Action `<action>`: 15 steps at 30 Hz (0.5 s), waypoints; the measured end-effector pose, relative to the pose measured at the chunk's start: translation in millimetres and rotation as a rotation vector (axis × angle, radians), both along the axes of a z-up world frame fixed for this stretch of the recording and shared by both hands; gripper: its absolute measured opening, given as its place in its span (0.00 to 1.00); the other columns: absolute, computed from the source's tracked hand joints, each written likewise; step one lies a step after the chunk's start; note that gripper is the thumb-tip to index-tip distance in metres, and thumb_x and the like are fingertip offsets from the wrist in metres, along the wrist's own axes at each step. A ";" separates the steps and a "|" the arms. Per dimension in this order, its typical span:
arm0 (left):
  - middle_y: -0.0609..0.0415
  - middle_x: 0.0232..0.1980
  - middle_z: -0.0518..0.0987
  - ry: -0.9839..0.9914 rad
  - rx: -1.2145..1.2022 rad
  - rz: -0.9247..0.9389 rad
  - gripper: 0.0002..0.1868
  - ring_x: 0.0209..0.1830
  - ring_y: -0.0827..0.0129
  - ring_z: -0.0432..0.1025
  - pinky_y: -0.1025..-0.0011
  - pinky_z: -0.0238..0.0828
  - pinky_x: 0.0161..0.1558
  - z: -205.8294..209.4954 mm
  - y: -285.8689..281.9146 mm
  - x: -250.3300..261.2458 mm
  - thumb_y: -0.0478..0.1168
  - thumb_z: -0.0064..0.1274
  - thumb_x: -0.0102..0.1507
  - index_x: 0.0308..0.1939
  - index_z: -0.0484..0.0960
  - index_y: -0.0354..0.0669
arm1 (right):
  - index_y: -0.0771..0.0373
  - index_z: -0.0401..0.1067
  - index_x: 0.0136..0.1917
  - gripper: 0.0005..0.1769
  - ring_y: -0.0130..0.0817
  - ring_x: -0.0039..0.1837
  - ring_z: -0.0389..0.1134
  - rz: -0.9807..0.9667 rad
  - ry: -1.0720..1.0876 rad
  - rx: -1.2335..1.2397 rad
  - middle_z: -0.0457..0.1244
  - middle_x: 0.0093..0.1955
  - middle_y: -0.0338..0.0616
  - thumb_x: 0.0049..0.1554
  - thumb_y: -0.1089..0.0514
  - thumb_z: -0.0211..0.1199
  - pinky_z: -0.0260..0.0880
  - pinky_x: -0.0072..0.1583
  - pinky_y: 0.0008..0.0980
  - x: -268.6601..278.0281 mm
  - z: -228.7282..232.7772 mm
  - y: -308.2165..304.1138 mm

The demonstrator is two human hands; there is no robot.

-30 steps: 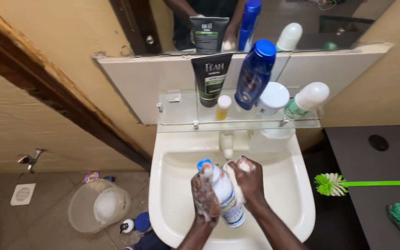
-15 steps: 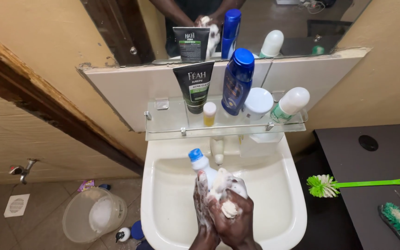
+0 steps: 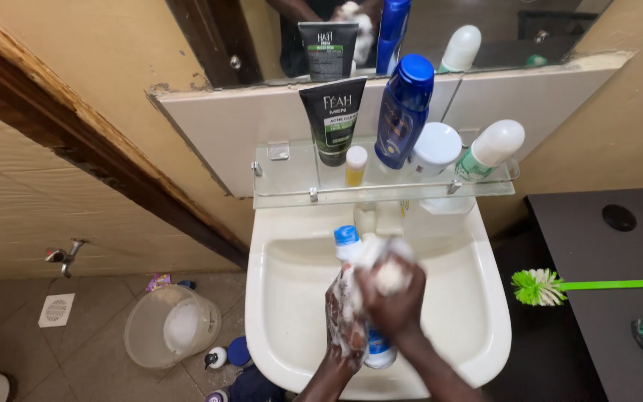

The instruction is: Scrubbing a bottle and a plastic cup with a soapy cloth in a bathroom sink.

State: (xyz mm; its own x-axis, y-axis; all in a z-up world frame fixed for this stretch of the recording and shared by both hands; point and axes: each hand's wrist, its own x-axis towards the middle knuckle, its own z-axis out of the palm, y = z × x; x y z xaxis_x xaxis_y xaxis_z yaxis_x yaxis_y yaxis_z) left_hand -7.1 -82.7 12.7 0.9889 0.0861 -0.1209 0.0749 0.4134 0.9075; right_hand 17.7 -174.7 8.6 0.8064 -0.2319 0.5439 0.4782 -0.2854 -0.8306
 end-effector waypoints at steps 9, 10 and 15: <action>0.50 0.40 0.80 0.280 -0.412 0.083 0.28 0.37 0.65 0.78 0.67 0.79 0.40 13.0 32.7 11.7 0.62 0.44 0.65 0.50 0.77 0.40 | 0.65 0.69 0.46 0.16 0.35 0.54 0.67 0.188 0.402 0.714 0.66 0.48 0.42 0.55 0.51 0.68 0.68 0.59 0.37 0.2 19.5 -21.5; 0.50 0.40 0.80 0.282 -0.412 0.086 0.28 0.37 0.65 0.78 0.67 0.79 0.40 14.4 34.4 11.8 0.62 0.44 0.65 0.50 0.77 0.40 | 0.65 0.69 0.46 0.16 0.35 0.54 0.67 0.190 0.405 0.713 0.66 0.48 0.42 0.55 0.51 0.68 0.68 0.59 0.37 -16.9 26.5 -8.5; 0.50 0.41 0.80 0.328 -0.442 0.045 0.30 0.37 0.67 0.78 0.68 0.79 0.40 26.6 35.8 11.3 0.63 0.42 0.66 0.52 0.77 0.41 | 0.61 0.68 0.46 0.10 0.47 0.68 0.68 0.097 -0.205 -0.249 0.68 0.55 0.45 0.56 0.55 0.67 0.66 0.70 0.45 -61.1 55.3 41.4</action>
State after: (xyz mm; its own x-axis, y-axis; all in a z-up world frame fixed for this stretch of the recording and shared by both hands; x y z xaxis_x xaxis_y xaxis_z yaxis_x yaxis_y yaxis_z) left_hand 4.2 -46.9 39.4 0.8899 -0.0012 -0.4562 0.2978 0.7590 0.5790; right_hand -43.3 -133.2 63.9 0.6862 0.0010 0.7274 0.6631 -0.4120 -0.6249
